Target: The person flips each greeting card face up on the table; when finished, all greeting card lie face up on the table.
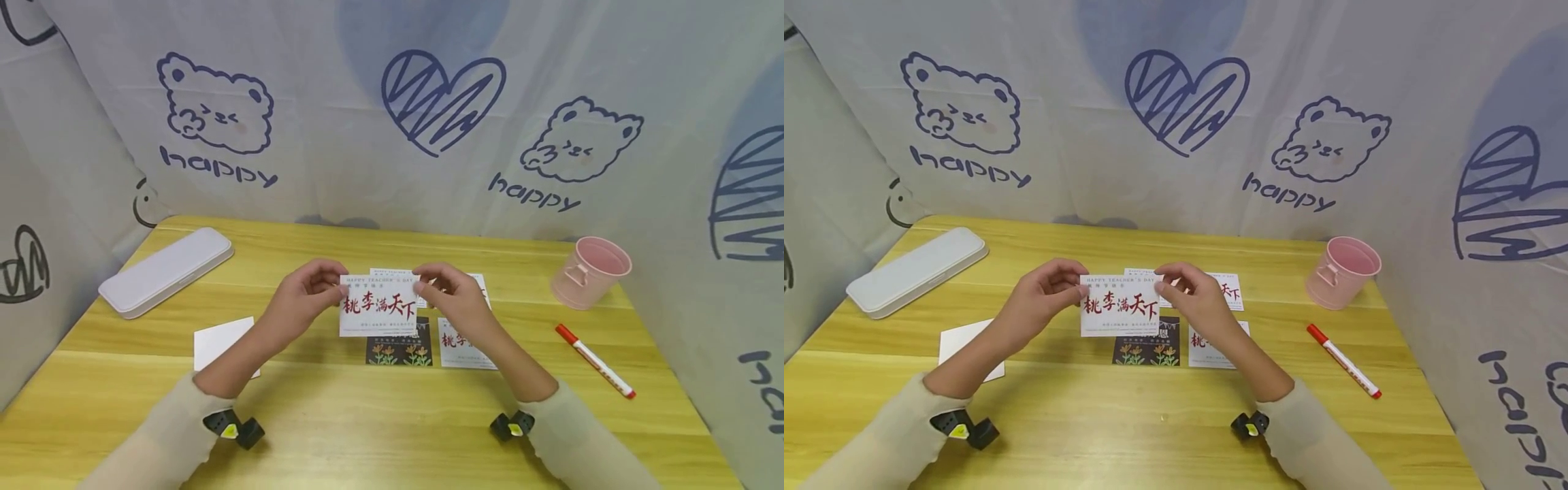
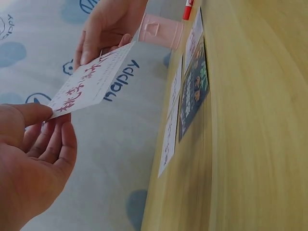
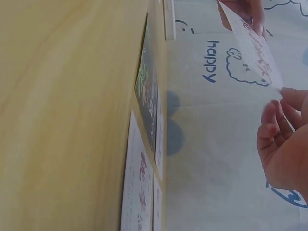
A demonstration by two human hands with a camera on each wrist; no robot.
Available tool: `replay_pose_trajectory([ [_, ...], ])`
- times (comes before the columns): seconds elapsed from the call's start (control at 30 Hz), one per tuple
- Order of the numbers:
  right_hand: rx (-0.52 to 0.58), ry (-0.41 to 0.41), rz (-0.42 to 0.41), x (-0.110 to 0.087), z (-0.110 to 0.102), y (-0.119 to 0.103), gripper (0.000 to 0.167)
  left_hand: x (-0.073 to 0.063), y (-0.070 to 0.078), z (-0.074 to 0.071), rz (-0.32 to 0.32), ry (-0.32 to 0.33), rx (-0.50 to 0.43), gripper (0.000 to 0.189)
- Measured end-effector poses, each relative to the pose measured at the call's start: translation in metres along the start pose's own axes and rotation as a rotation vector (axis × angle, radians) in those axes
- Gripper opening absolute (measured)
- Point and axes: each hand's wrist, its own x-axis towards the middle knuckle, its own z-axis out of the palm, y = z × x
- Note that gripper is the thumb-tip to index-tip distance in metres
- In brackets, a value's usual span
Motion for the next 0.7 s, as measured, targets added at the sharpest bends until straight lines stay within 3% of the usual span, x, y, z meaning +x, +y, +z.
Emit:
replay_pose_trajectory([
  [0.23, -0.033, -0.073, 0.021, 0.027, 0.012, 0.003, 0.029, 0.014, -0.009, -0.022, -0.079, -0.03, -0.005, 0.031],
  [0.47, -0.009, -0.154, 0.064, 0.066, 0.031, 0.01, 0.029, 0.038, -0.021, -0.053, -0.153, -0.048, 0.067, 0.035],
  [0.7, -0.167, -0.238, 0.105, 0.104, 0.055, 0.025, 0.024, 0.061, -0.044, -0.076, -0.238, -0.061, 0.183, 0.037],
])
